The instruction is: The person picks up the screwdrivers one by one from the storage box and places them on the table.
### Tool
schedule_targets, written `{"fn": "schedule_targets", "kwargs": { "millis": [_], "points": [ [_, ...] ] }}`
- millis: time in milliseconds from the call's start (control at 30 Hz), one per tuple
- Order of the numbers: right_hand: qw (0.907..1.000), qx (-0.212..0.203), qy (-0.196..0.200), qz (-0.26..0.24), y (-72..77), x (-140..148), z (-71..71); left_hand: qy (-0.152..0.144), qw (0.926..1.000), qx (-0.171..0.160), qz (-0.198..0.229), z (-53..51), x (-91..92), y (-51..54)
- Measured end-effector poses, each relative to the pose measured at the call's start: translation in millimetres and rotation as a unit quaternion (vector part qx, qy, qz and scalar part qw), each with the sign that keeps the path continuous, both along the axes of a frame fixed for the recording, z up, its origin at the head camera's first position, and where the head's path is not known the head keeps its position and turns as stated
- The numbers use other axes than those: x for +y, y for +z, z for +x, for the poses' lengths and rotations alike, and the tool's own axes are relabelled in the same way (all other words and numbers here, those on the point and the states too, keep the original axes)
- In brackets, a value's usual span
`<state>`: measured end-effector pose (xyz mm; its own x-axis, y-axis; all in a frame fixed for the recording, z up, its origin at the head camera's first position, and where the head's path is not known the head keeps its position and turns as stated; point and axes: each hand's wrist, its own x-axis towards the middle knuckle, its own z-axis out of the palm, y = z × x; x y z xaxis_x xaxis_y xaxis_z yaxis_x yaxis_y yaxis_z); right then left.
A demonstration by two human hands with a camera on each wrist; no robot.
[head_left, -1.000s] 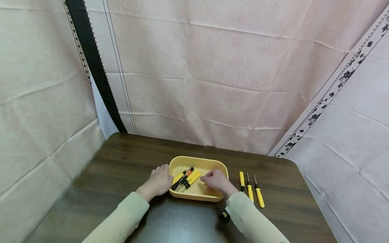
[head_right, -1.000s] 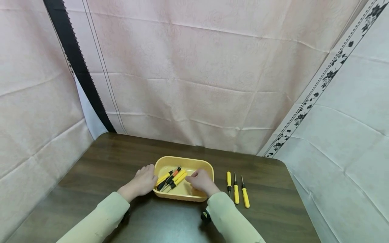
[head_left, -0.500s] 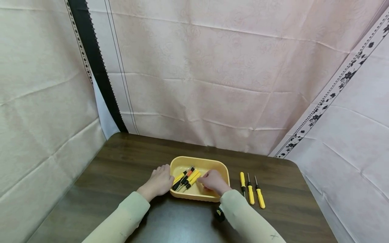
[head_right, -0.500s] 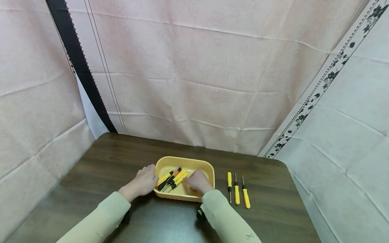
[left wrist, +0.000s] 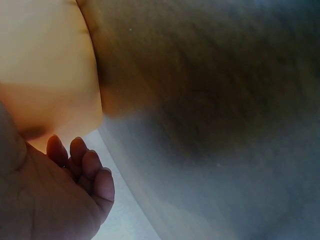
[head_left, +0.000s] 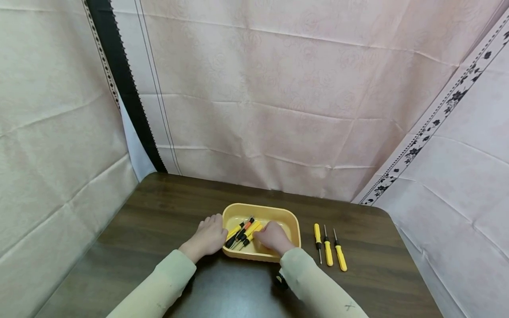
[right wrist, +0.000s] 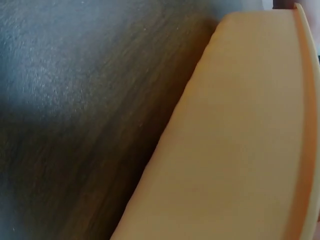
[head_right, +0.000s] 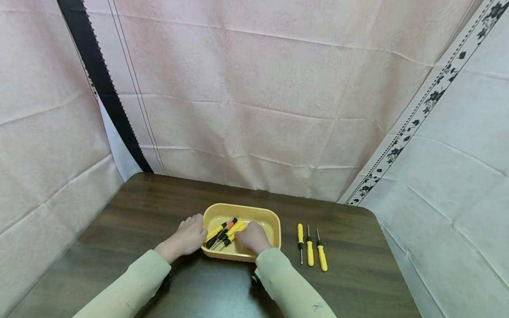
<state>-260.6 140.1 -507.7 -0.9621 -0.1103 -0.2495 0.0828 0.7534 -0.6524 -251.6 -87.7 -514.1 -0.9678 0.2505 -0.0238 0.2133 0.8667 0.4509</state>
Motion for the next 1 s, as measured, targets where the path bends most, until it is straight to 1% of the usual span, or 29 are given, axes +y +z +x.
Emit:
{"fn": "schedule_targets", "kwargs": {
  "millis": [167, 300, 600, 700, 800, 867, 1000],
  "points": [
    [0.9994, 0.019, -0.005, 0.029, -0.9, -6.6, 0.9, 0.002, 1.0, -0.006, 0.002, 0.8, -0.2, 1.4],
    [0.9984, 0.018, -0.013, 0.053, -0.6, -9.3, 0.6, 0.003, 1.0, -0.008, 0.002, 0.8, 0.4, 1.1],
    [0.9962, 0.014, -0.031, 0.08, 2.3, 2.6, -3.1, 0.009, 0.9999, -0.013, 0.002, -0.6, 1.3, -0.2],
    [0.9968, 0.015, -0.033, 0.071, 2.4, 11.2, -4.8, 0.008, 0.9999, -0.014, 0.001, -0.6, 2.2, 0.0],
    [0.998, 0.02, -0.025, 0.055, 2.8, 19.5, -6.0, 0.005, 0.9999, -0.013, 0.0, -0.9, 1.9, -0.3],
    [0.9989, 0.013, -0.025, 0.037, 3.1, 22.6, -6.0, 0.005, 0.9999, -0.011, -0.001, -1.1, 1.4, -1.0],
    [0.9995, 0.011, -0.023, 0.02, 0.9, 24.8, -5.8, 0.008, 0.9999, -0.01, -0.003, -0.6, 1.3, -0.3]
  ]
}}
